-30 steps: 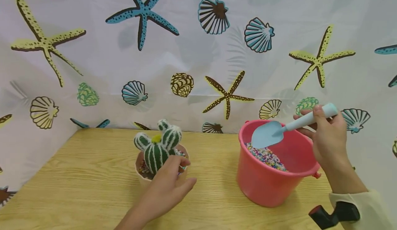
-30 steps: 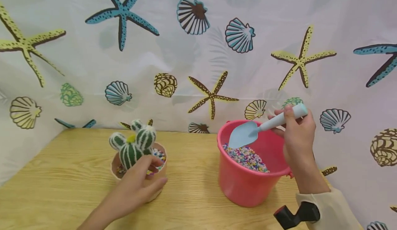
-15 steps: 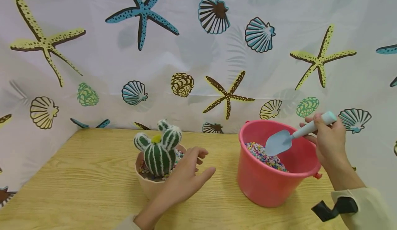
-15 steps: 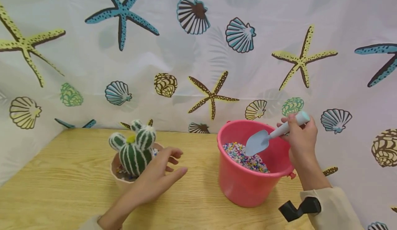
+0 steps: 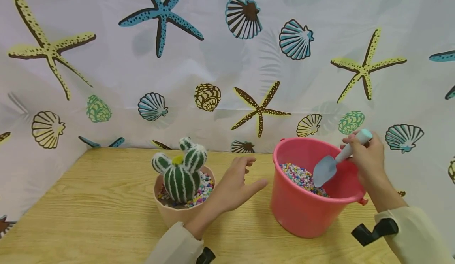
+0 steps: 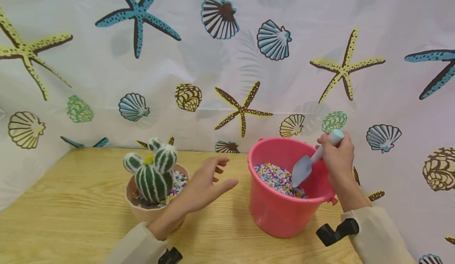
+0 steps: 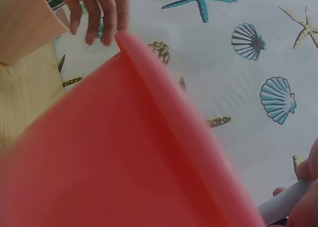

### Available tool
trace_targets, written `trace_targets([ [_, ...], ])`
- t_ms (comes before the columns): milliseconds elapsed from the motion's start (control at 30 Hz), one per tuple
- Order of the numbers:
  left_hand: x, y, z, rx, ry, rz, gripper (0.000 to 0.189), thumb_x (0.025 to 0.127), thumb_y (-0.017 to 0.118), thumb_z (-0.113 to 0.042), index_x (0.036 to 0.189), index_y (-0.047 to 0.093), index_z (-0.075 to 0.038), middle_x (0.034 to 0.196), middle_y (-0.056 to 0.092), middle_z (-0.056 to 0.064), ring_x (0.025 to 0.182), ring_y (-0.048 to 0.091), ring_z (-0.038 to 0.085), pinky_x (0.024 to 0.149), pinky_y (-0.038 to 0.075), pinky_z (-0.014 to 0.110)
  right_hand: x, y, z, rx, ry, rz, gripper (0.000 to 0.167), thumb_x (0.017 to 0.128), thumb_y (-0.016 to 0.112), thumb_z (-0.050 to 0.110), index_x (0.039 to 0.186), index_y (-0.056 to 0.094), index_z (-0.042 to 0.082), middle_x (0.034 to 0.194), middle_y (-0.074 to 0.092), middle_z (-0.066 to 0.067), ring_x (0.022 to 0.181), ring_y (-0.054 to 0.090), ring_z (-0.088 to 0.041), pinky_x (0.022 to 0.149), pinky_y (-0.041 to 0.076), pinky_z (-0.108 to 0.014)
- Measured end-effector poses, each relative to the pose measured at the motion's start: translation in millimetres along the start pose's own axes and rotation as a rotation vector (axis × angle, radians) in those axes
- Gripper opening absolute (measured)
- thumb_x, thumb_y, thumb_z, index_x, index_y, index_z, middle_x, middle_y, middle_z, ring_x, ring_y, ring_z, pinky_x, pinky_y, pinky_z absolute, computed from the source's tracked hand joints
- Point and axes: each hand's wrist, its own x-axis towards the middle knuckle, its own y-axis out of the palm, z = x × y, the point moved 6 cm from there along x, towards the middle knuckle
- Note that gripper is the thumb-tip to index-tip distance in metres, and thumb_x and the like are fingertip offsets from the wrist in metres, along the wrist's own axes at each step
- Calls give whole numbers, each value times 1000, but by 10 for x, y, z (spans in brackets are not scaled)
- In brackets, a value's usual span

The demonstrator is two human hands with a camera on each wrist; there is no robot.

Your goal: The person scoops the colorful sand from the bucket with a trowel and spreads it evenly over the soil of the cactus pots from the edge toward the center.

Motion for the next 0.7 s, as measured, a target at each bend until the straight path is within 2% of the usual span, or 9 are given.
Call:
trace_targets([
  [200, 145, 91, 13, -16, -23, 27, 70, 86, 66, -41, 141, 38, -7, 139, 42, 13, 122, 47, 29, 99, 45, 46, 55, 59, 14, -67, -32, 24, 12, 99, 47, 24, 106, 44, 15, 83, 55, 16, 75, 58, 2, 63, 50, -13],
  [267, 187, 116, 12, -17, -28, 33, 74, 85, 67, -43, 143, 37, -9, 141, 41, 14, 124, 46, 29, 99, 44, 47, 65, 86, 26, -136, -44, 30, 21, 99, 46, 25, 112, 45, 8, 89, 59, 10, 80, 58, -2, 65, 48, -13],
  [333, 226, 137, 10, -15, -31, 36, 77, 84, 68, -45, 144, 35, -9, 141, 40, 14, 125, 46, 30, 99, 44, 48, 67, 120, 38, -218, -58, 37, 30, 100, 45, 25, 119, 44, 3, 101, 63, -3, 89, 60, -11, 68, 47, -14],
  [467, 282, 171, -3, -11, -48, 50, 83, 81, 69, -50, 145, 34, -11, 143, 40, 12, 127, 44, 30, 100, 44, 51, 58, 191, 72, -322, -99, 50, 37, 99, 45, 22, 126, 43, -3, 122, 58, -24, 105, 58, -29, 81, 49, -27],
  [567, 319, 196, -19, -10, -56, 63, 88, 79, 70, -52, 147, 31, -11, 147, 38, 10, 133, 40, 30, 102, 41, 54, 45, 233, 87, -373, -128, 78, 37, 98, 46, 22, 125, 43, -3, 121, 56, -27, 107, 56, -35, 91, 48, -42],
  [700, 364, 234, -22, -9, -54, 78, 93, 78, 72, -50, 149, 27, -10, 150, 34, 10, 138, 34, 30, 105, 38, 55, 26, 307, 46, -465, -169, 166, 37, 98, 47, 23, 124, 43, -3, 118, 54, -29, 105, 56, -41, 91, 47, -53],
])
